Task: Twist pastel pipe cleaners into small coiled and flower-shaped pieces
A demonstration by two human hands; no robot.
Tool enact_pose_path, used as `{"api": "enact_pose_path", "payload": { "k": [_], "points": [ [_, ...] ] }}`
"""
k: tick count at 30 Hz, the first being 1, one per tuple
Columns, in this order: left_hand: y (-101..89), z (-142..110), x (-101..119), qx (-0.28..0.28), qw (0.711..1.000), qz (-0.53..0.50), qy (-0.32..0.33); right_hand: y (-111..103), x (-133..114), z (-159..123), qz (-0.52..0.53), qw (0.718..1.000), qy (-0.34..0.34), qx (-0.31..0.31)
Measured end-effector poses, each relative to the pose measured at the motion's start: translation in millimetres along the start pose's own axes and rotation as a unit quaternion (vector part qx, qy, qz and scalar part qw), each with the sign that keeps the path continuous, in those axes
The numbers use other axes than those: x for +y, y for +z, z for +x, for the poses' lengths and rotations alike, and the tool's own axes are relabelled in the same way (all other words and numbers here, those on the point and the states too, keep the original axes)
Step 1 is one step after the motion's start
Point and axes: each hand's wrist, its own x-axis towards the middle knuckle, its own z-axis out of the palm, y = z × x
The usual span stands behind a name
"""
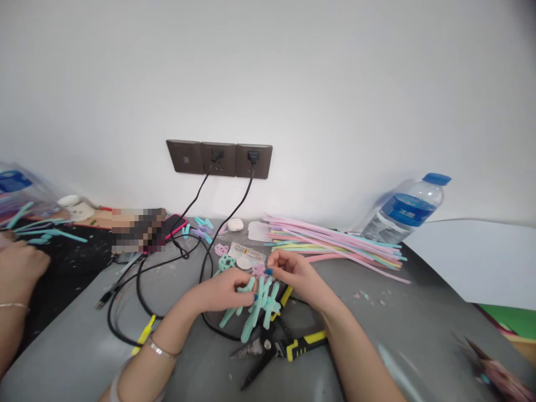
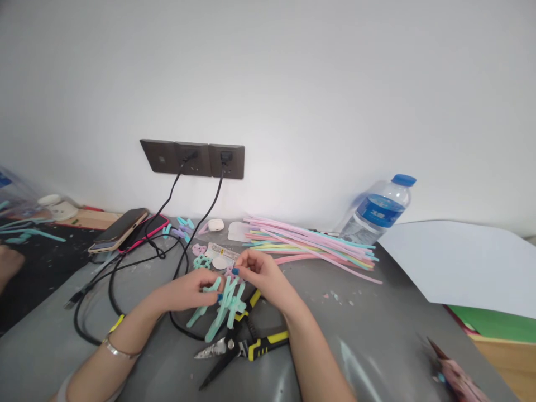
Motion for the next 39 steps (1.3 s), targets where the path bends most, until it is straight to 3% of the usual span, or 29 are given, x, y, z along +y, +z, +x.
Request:
{"api": "enact_pose_path", "payload": {
  "k": [4, 9, 11, 15, 18, 20, 23, 29, 33, 39],
  "points": [
    [2.4, 3, -4, 0.058, 0.998, 0.009, -0.04, 4, -4, -1, -0.042, 0.996, -0.06, 0.041],
    [0.7, 6, -9, 0.187, 0.978, -0.06, -0.063, 2, -5, -4, -0.053, 0.982, -0.151, 0.103],
    [-1.1, 7, -10, 0.25, 0.96, -0.1, -0.073, 2, -5, -5, -0.047, 0.98, -0.163, 0.103],
    [-3.8, 9, -7, 0.354, 0.905, -0.228, -0.067, 6, -8, -8, -0.041, 0.989, -0.132, 0.042],
    [-4.0, 8, -2, 0.377, 0.853, -0.361, -0.014, 9, -8, -8, -0.043, 0.993, -0.112, 0.014],
    [-3.4, 6, 2, 0.357, 0.837, -0.414, 0.016, 9, -6, -6, -0.041, 0.994, -0.102, 0.012],
    [-2.2, 1, 6, 0.299, 0.853, -0.427, 0.007, 7, -1, -2, -0.049, 0.995, -0.081, 0.028],
    [-1.2, -4, 5, 0.101, 0.964, -0.244, -0.009, 0, 7, 4, -0.152, 0.981, -0.047, 0.11],
    [-2.0, -5, 4, 0.017, 0.988, -0.15, -0.035, 2, 4, 3, -0.182, 0.967, -0.099, 0.147],
    [-2.2, -6, 4, -0.034, 0.989, -0.112, -0.095, 5, -5, -1, -0.211, 0.947, -0.185, 0.154]
  ]
}}
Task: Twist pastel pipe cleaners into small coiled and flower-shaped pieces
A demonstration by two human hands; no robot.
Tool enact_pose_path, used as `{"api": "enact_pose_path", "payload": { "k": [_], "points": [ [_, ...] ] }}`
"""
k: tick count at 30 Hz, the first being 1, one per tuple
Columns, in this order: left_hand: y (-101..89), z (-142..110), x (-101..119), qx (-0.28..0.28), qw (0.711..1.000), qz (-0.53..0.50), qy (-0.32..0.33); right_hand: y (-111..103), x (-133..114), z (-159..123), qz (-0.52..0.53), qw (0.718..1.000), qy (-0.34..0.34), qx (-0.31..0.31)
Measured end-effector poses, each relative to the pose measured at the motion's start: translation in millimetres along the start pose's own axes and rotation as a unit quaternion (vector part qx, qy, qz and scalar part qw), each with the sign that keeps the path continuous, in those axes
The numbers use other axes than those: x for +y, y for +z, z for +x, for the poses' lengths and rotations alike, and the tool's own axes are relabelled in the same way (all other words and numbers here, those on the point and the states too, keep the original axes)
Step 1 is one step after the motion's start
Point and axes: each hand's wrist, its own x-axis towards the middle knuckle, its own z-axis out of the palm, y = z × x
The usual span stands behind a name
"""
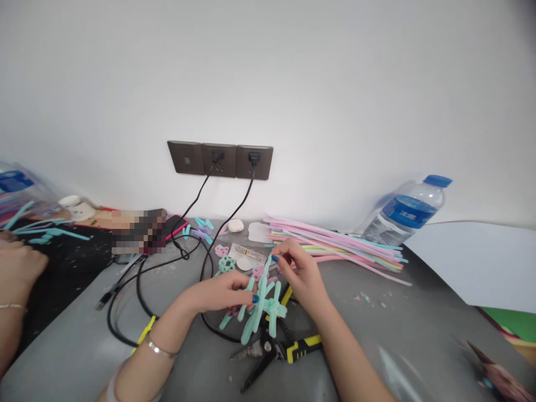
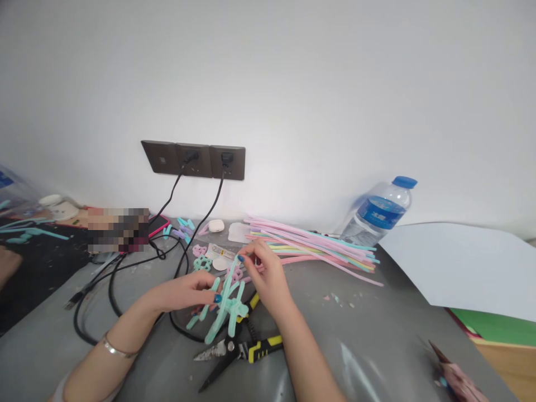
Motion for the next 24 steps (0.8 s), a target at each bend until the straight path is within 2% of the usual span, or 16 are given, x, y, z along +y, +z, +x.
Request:
{"api": "enact_pose_path", "payload": {
  "k": [3, 7, 9, 13, 16, 18, 21, 22, 24],
  "points": [
    [1.5, 0, 2, 0.011, 0.998, -0.067, -0.014, -2, 0, -1, 0.013, 0.999, -0.013, 0.048],
    [2.9, 1, 3, 0.082, 0.983, -0.165, -0.028, -4, 0, -1, 0.041, 0.994, -0.01, 0.101],
    [3.3, 2, 2, 0.107, 0.984, -0.139, -0.036, -4, -1, -1, 0.037, 0.995, -0.023, 0.093],
    [4.7, 5, -3, 0.119, 0.989, -0.059, -0.069, -2, -5, -1, 0.026, 0.998, -0.043, 0.036],
    [5.2, 9, -6, 0.161, 0.981, -0.075, -0.082, -3, -5, -3, 0.059, 0.997, -0.039, 0.014],
    [4.0, 12, -8, 0.218, 0.966, -0.125, -0.067, -4, -5, -4, 0.084, 0.995, -0.04, 0.019],
    [-0.2, 16, -8, 0.314, 0.919, -0.24, -0.003, -5, -5, -4, 0.104, 0.993, -0.047, 0.011],
    [-2.0, 16, -7, 0.333, 0.9, -0.281, 0.026, -4, -6, -4, 0.102, 0.994, -0.048, -0.002],
    [-5.4, 17, -6, 0.336, 0.869, -0.354, 0.084, -3, -8, -3, 0.088, 0.994, -0.042, -0.055]
  ]
}}
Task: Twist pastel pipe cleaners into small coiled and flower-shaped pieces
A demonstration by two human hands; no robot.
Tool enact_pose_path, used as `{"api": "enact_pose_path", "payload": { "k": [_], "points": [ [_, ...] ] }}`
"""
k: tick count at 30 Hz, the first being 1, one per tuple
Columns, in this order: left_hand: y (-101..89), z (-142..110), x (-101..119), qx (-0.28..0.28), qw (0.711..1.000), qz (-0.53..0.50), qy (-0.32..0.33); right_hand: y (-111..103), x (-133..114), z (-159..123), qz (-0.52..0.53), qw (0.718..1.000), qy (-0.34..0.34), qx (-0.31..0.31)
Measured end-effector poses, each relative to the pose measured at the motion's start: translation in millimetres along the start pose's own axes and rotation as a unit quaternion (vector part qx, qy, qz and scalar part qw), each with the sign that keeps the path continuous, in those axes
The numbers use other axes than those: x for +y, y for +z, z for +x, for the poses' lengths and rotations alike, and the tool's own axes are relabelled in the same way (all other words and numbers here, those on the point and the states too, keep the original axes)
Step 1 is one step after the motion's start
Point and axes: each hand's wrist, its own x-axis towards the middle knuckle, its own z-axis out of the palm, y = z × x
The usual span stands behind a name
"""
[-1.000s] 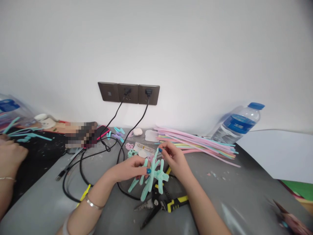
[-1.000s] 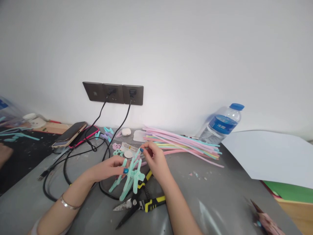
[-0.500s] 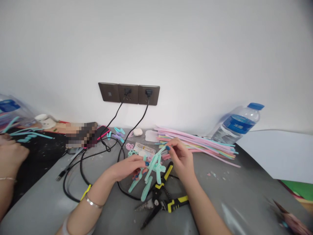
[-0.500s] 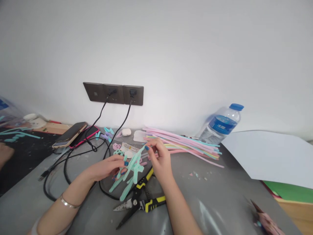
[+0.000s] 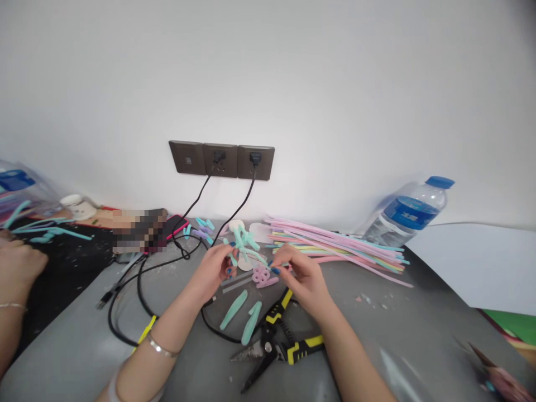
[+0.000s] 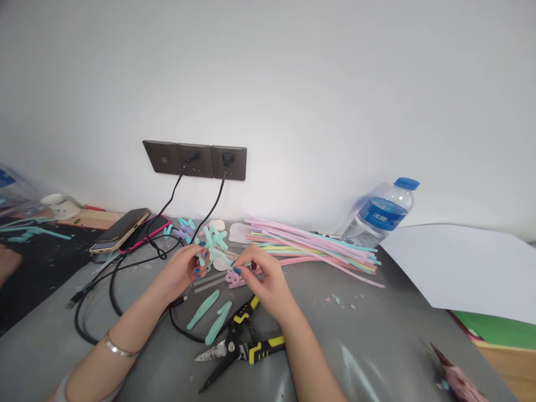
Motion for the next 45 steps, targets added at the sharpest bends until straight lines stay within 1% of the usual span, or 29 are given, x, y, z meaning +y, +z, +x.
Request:
{"api": "enact_pose_path", "payload": {
  "k": [3, 4, 6, 8, 10, 12, 14, 16, 17, 19, 21, 22, 24, 25, 26, 28, 30, 33, 34, 36, 40, 42, 45],
  "points": [
    [-0.6, 0, 6, -0.036, 0.993, -0.112, 0.005, 4, 0, 1, -0.025, 0.994, 0.023, -0.101],
    [-0.7, -1, 8, -0.044, 0.989, -0.138, 0.0, 6, 1, 1, -0.035, 0.991, 0.033, -0.126],
    [-1.0, -3, 11, -0.059, 0.984, -0.169, -0.009, 7, 6, 1, -0.061, 0.987, 0.053, -0.142],
    [-1.5, -6, 13, -0.073, 0.983, -0.171, -0.015, 7, 13, 1, -0.091, 0.987, 0.075, -0.107],
    [-2.1, -8, 14, -0.087, 0.984, -0.153, -0.019, 5, 20, 1, -0.106, 0.988, 0.106, -0.031],
    [-2.2, -9, 13, -0.094, 0.989, -0.116, -0.014, 1, 25, 0, -0.089, 0.985, 0.142, 0.048],
    [-1.9, -9, 13, -0.092, 0.994, -0.054, 0.007, -2, 28, 0, -0.049, 0.978, 0.17, 0.108],
    [-1.4, -10, 12, -0.094, 0.995, 0.033, 0.028, -4, 28, -1, -0.013, 0.971, 0.184, 0.149],
    [-1.3, -10, 12, -0.103, 0.991, 0.08, 0.027, -5, 27, -1, -0.003, 0.969, 0.185, 0.166],
    [-1.1, -12, 10, -0.131, 0.979, 0.156, 0.0, -6, 25, 0, 0.006, 0.965, 0.176, 0.194],
    [-0.8, -14, 9, -0.169, 0.96, 0.219, -0.037, -6, 22, 2, 0.018, 0.965, 0.163, 0.207],
    [-0.4, -15, 8, -0.188, 0.949, 0.248, -0.047, -6, 21, 3, 0.029, 0.966, 0.158, 0.205],
    [1.0, -16, 6, -0.214, 0.928, 0.301, -0.047, -6, 18, 4, 0.061, 0.969, 0.157, 0.181],
    [2.0, -17, 5, -0.221, 0.922, 0.316, -0.044, -5, 16, 4, 0.08, 0.971, 0.16, 0.162],
    [2.9, -17, 4, -0.222, 0.921, 0.317, -0.039, -5, 15, 4, 0.098, 0.971, 0.165, 0.143],
    [4.6, -17, 2, -0.214, 0.93, 0.299, -0.029, -4, 12, 4, 0.129, 0.968, 0.182, 0.111],
    [5.4, -17, -1, -0.193, 0.944, 0.266, -0.016, -3, 12, 4, 0.154, 0.962, 0.203, 0.098],
    [5.8, -17, -5, -0.15, 0.963, 0.224, -0.01, -3, 13, 3, 0.184, 0.949, 0.235, 0.099],
    [6.3, -18, -6, -0.143, 0.967, 0.212, -0.015, -3, 14, 3, 0.192, 0.945, 0.244, 0.102],
    [8.2, -18, -6, -0.152, 0.971, 0.184, -0.03, -3, 15, 3, 0.205, 0.939, 0.254, 0.107],
    [13.3, -16, -6, -0.197, 0.968, 0.139, -0.067, -4, 12, 3, 0.222, 0.939, 0.242, 0.105],
    [14.1, -14, -7, -0.188, 0.969, 0.144, -0.075, -3, 10, 3, 0.23, 0.944, 0.222, 0.085],
    [12.6, -11, -9, -0.148, 0.973, 0.162, -0.074, -2, 9, 2, 0.24, 0.951, 0.186, 0.058]
  ]
}}
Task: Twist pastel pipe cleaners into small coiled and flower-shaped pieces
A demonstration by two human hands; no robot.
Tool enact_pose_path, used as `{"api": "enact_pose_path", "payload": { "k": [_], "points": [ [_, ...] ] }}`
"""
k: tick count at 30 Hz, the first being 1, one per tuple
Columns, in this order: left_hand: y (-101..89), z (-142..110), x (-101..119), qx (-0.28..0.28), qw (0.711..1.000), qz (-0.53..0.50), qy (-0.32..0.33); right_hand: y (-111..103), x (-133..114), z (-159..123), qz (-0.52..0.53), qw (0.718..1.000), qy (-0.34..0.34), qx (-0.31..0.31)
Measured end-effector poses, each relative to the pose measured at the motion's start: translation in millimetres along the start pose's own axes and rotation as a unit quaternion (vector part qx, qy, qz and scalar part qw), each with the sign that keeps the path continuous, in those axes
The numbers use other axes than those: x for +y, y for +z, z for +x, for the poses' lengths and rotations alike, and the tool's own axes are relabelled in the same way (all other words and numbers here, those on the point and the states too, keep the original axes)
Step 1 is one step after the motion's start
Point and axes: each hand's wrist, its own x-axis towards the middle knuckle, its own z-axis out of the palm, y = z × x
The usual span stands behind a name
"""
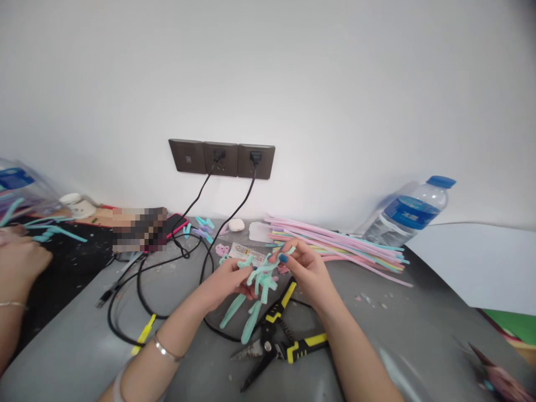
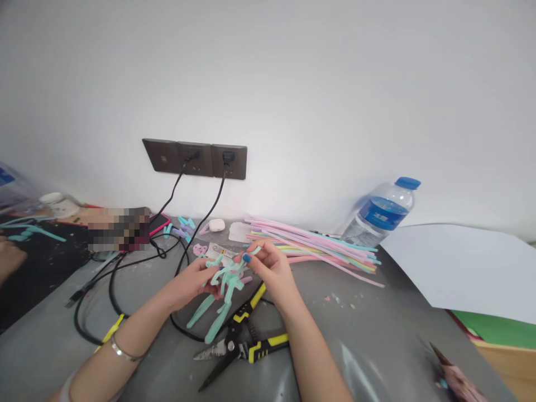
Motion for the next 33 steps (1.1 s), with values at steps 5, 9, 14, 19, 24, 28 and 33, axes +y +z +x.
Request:
{"api": "enact_pose_path", "payload": {
  "k": [5, 9, 14, 19, 24, 28, 33],
  "points": [
    [-2.2, 2, -4, 0.003, 1.0, 0.009, 0.004, -1, 4, 1, -0.025, 0.999, -0.007, 0.023],
    [-6.1, 7, -8, 0.047, 0.994, 0.094, 0.035, 1, -1, -2, -0.002, 1.0, 0.003, 0.026],
    [-20.6, 12, -11, 0.231, 0.925, 0.265, 0.143, 4, -8, -10, 0.074, 0.994, 0.001, -0.078],
    [-31.1, 10, -4, 0.301, 0.904, 0.252, 0.169, 2, -11, -8, 0.154, 0.987, -0.046, -0.011],
    [-29.9, 9, 1, 0.297, 0.917, 0.206, 0.168, 1, -24, -5, 0.202, 0.977, -0.031, 0.063],
    [-29.6, 10, 3, 0.304, 0.925, 0.157, 0.164, -3, -29, -7, 0.273, 0.957, -0.027, 0.089],
    [-32.2, 12, 2, 0.274, 0.945, 0.065, 0.168, -2, -28, -7, 0.306, 0.95, 0.003, 0.058]
  ]
}}
